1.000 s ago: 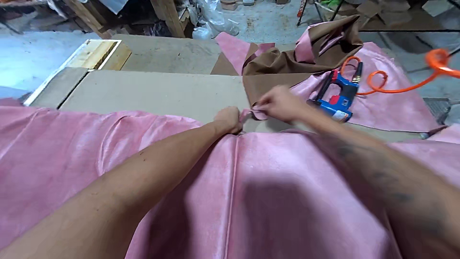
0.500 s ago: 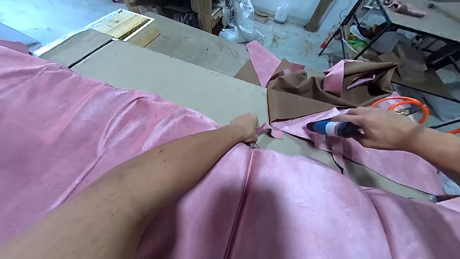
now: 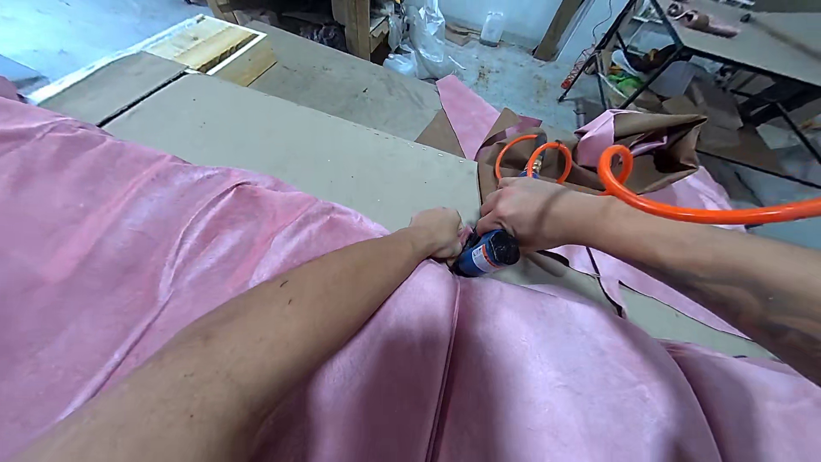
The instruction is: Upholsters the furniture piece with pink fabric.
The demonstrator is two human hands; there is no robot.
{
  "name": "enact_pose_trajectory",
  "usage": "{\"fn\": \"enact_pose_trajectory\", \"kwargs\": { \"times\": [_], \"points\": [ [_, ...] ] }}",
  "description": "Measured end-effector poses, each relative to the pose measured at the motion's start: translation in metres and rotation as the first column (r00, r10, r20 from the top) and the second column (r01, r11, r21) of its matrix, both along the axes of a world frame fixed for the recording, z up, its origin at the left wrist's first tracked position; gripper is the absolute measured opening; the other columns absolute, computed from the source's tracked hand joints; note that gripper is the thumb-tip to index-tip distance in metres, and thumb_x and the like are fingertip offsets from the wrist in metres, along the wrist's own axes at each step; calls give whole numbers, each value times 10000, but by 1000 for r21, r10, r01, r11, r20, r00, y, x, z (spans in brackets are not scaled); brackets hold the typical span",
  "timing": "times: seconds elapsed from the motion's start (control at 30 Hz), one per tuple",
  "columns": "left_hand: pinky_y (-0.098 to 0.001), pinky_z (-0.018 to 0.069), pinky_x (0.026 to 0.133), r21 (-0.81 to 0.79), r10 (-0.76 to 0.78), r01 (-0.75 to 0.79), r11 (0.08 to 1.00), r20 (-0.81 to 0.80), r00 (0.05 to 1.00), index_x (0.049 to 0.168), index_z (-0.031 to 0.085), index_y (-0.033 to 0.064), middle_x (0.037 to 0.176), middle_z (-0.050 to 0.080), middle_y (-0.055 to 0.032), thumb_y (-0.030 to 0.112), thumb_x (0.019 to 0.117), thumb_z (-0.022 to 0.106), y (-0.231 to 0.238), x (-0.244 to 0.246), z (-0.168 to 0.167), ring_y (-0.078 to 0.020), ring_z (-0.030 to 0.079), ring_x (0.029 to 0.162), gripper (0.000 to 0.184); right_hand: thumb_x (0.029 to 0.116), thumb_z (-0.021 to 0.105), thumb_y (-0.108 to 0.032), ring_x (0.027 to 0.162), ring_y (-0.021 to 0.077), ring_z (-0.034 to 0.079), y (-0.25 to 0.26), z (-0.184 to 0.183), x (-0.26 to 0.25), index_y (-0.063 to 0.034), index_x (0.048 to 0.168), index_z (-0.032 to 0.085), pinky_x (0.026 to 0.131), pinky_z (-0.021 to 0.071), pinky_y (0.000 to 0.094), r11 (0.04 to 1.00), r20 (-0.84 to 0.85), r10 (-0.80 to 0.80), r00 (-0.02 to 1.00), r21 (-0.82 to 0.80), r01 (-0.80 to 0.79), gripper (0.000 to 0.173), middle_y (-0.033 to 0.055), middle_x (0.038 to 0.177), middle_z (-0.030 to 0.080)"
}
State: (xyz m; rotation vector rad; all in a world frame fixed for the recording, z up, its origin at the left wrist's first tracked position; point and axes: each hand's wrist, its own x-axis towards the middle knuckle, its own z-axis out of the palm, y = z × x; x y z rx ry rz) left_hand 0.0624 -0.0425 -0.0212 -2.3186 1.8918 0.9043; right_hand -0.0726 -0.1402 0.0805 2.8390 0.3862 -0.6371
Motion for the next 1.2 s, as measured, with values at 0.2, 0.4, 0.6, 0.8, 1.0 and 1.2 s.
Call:
{"fn": "enact_pose_trajectory", "kwargs": {
  "times": [0.2, 0.4, 0.6, 0.8, 1.0, 1.2],
  "points": [
    [-619, 538, 693, 25, -5, 4, 1000, 30, 1000, 849, 685, 108, 914, 697, -134, 342, 808, 766, 1, -1, 6, -350, 688, 906, 252, 749, 827, -268, 911, 214, 670, 10, -5, 11, -290, 1091, 755, 873, 498, 509, 998, -29, -3, 1000, -55, 1, 350, -3, 900, 699],
    [-649, 537, 732, -5, -63, 63, 998, -2, 998, 964, 724, 129, 967, 716, -126, 320, 806, 776, -1, 5, 1, -351, 692, 950, 253, 752, 825, -236, 911, 226, 670, 21, -10, 19, -204, 946, 743, 883, 500, 504, 994, -66, -9, 998, -108, 2, 213, 13, 890, 695],
    [-633, 541, 709, 5, -46, 46, 999, -6, 999, 881, 696, 97, 907, 702, -133, 303, 801, 772, -3, 4, -1, -348, 690, 896, 233, 772, 799, -185, 890, 233, 674, 19, -14, 11, -198, 940, 733, 876, 509, 502, 995, -10, -7, 1000, -104, 5, 180, 23, 876, 692],
    [-601, 525, 654, -8, -73, 73, 997, -39, 997, 786, 672, 119, 811, 680, -100, 280, 815, 751, -6, 7, -7, -315, 675, 817, 181, 755, 807, -145, 909, 188, 680, 0, -20, 5, -274, 1023, 751, 904, 513, 484, 1000, 13, 17, 1000, -15, -17, 302, -27, 901, 710],
    [-593, 532, 650, -6, -70, 70, 998, -36, 997, 792, 677, 117, 815, 684, -102, 280, 836, 728, -7, 8, -7, -314, 681, 814, 177, 776, 802, -129, 983, 205, 678, 9, -7, 15, -263, 1085, 746, 967, 496, 494, 993, -104, -49, 993, -109, 38, 342, -8, 979, 717],
    [-584, 542, 654, -13, -49, 49, 999, -5, 999, 767, 663, 121, 822, 686, -94, 327, 815, 754, -7, 7, -9, -305, 687, 820, 230, 825, 759, -165, 949, 212, 676, 8, -16, 12, -237, 1019, 749, 917, 511, 480, 993, -30, -82, 996, -84, 79, 206, 3, 926, 705]
  ]
}}
